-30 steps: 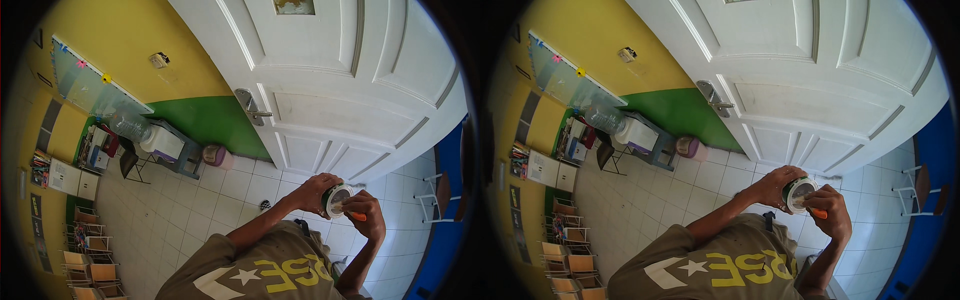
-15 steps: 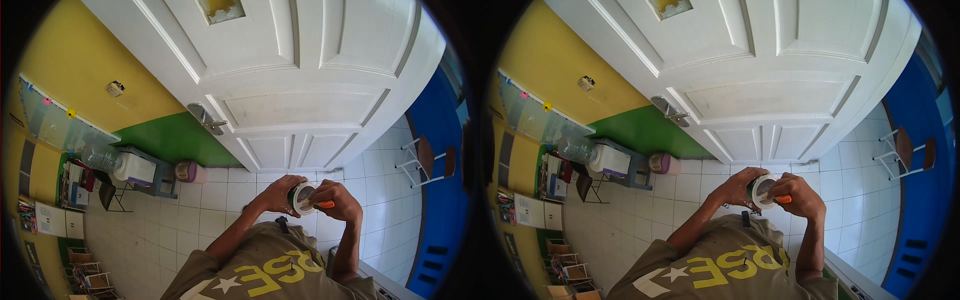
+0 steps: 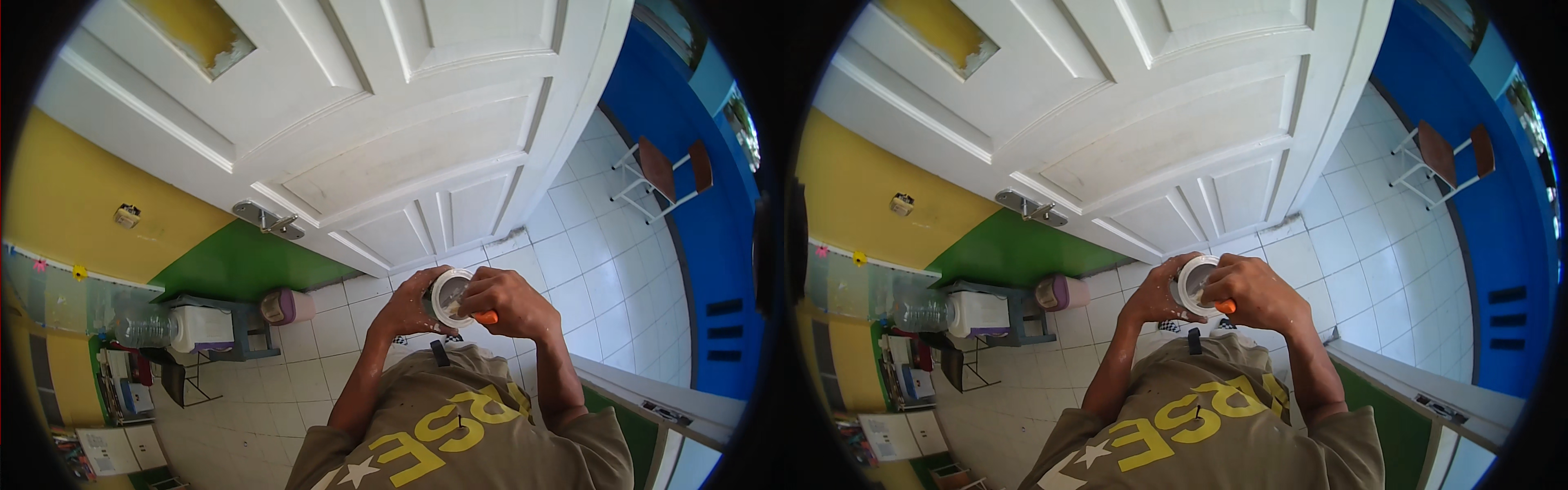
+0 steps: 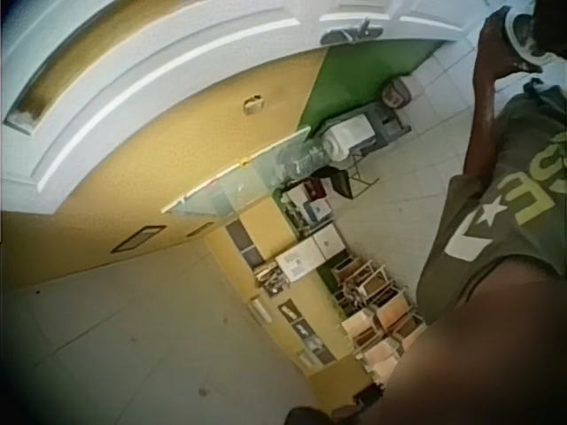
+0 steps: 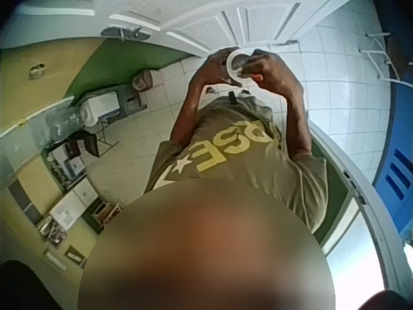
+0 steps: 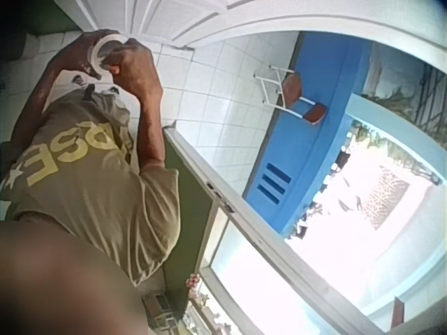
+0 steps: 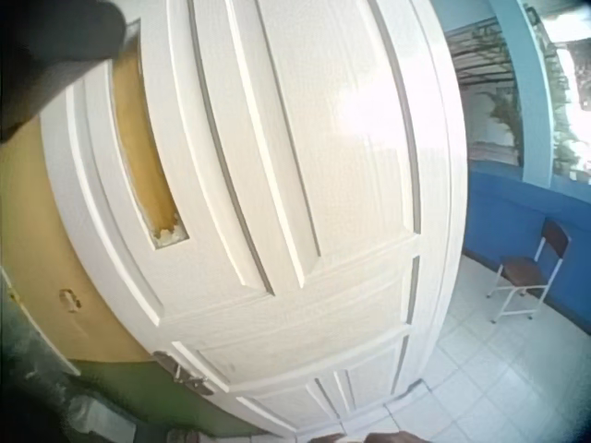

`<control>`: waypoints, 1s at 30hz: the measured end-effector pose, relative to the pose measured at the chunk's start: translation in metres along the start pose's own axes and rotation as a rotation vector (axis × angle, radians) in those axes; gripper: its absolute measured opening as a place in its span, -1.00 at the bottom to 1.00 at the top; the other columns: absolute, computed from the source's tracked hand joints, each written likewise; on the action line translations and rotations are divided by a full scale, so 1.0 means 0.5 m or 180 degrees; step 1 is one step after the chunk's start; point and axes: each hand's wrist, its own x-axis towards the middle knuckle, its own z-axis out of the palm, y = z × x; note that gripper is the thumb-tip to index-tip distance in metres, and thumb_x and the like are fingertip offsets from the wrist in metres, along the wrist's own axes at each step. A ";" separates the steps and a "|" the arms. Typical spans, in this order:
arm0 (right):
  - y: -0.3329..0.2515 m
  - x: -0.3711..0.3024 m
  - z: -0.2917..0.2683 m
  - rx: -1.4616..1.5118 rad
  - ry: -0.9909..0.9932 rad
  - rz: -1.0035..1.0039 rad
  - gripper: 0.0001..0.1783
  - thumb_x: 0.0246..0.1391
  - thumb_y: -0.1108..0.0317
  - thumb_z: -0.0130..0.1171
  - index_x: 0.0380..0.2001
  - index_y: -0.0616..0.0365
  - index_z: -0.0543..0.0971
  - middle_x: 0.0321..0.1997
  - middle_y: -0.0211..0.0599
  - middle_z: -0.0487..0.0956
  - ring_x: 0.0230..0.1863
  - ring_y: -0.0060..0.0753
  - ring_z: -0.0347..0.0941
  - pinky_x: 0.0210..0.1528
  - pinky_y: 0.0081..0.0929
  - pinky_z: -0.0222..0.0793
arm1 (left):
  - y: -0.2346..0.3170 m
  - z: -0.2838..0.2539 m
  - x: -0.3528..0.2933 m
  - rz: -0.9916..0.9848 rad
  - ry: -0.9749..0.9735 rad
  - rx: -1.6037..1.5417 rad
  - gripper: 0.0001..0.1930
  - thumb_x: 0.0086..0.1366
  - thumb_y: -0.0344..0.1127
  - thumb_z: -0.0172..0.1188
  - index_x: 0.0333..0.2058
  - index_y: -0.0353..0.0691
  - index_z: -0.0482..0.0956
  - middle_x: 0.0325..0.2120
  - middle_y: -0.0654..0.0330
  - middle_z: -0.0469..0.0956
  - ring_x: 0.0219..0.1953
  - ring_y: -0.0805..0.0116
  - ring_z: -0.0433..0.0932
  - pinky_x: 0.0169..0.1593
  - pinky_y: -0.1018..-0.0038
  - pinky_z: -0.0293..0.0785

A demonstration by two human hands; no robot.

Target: The person paints a white wooden door with white paint using a paint brush.

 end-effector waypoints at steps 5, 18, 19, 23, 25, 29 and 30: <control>0.048 -0.010 -0.016 0.0851 0.0139 -0.0080 -0.65 -0.31 0.66 0.35 -0.34 0.11 0.78 -0.28 -0.24 0.75 -0.19 -0.09 0.62 -0.14 -0.25 0.59 | 0.010 -0.015 -0.007 -0.0066 -0.0368 -0.0334 0.15 -0.43 -0.16 0.82 0.27 -0.14 0.46 0.17 0.15 0.57 0.22 0.22 0.55 0.32 0.22 0.48; 0.006 -0.062 -0.003 0.0275 0.0315 0.0268 -0.76 -0.40 0.62 0.34 -0.51 0.15 0.70 -0.44 -0.39 0.67 -0.27 -0.17 0.54 -0.24 -0.28 0.50 | 0.025 0.020 0.015 -0.0168 -0.0511 0.0321 0.15 -0.42 -0.14 0.80 0.27 -0.11 0.45 0.14 0.13 0.59 0.17 0.14 0.60 0.26 0.18 0.55; 0.006 -0.070 -0.005 0.0299 0.0345 0.0286 -0.76 -0.40 0.62 0.34 -0.51 0.15 0.70 -0.44 -0.39 0.67 -0.27 -0.17 0.54 -0.24 -0.28 0.50 | 0.028 0.021 0.018 -0.0118 -0.0490 0.0650 0.15 -0.42 -0.13 0.80 0.27 -0.11 0.45 0.14 0.13 0.58 0.18 0.13 0.59 0.26 0.18 0.55; 0.032 -0.095 -0.038 0.0744 0.0769 0.0144 -0.73 -0.35 0.57 0.40 -0.42 0.16 0.74 -0.44 -0.28 0.69 -0.34 -0.10 0.60 -0.29 -0.27 0.53 | 0.007 0.023 0.012 -0.0171 -0.0454 0.0159 0.13 -0.41 -0.08 0.80 0.25 -0.13 0.46 0.14 0.10 0.59 0.20 0.12 0.57 0.27 0.15 0.54; 0.045 -0.120 -0.045 0.1102 0.1143 0.0236 -0.78 -0.24 0.56 0.42 -0.39 0.19 0.75 -0.40 -0.25 0.73 -0.34 -0.21 0.66 -0.24 -0.36 0.57 | 0.006 0.033 0.017 0.0070 -0.0392 0.0419 0.14 -0.38 -0.09 0.80 0.27 -0.16 0.43 0.13 0.09 0.59 0.18 0.15 0.59 0.26 0.18 0.55; 0.082 -0.147 -0.014 0.1907 0.1535 0.0785 -0.78 -0.21 0.52 0.47 -0.37 0.24 0.76 -0.39 -0.25 0.75 -0.36 -0.35 0.68 -0.19 -0.40 0.59 | 0.006 0.045 0.023 0.0063 -0.0035 0.0090 0.18 -0.34 -0.14 0.81 0.31 -0.20 0.34 0.14 0.08 0.58 0.18 0.18 0.58 0.28 0.18 0.54; 0.084 -0.150 -0.007 0.2148 0.1789 0.1230 -0.76 -0.23 0.51 0.50 -0.36 0.25 0.76 -0.40 -0.25 0.74 -0.37 -0.38 0.67 -0.22 -0.42 0.59 | 0.005 0.046 0.025 0.0109 0.0012 0.0028 0.18 -0.35 -0.16 0.81 0.31 -0.19 0.34 0.14 0.08 0.58 0.18 0.17 0.58 0.28 0.17 0.54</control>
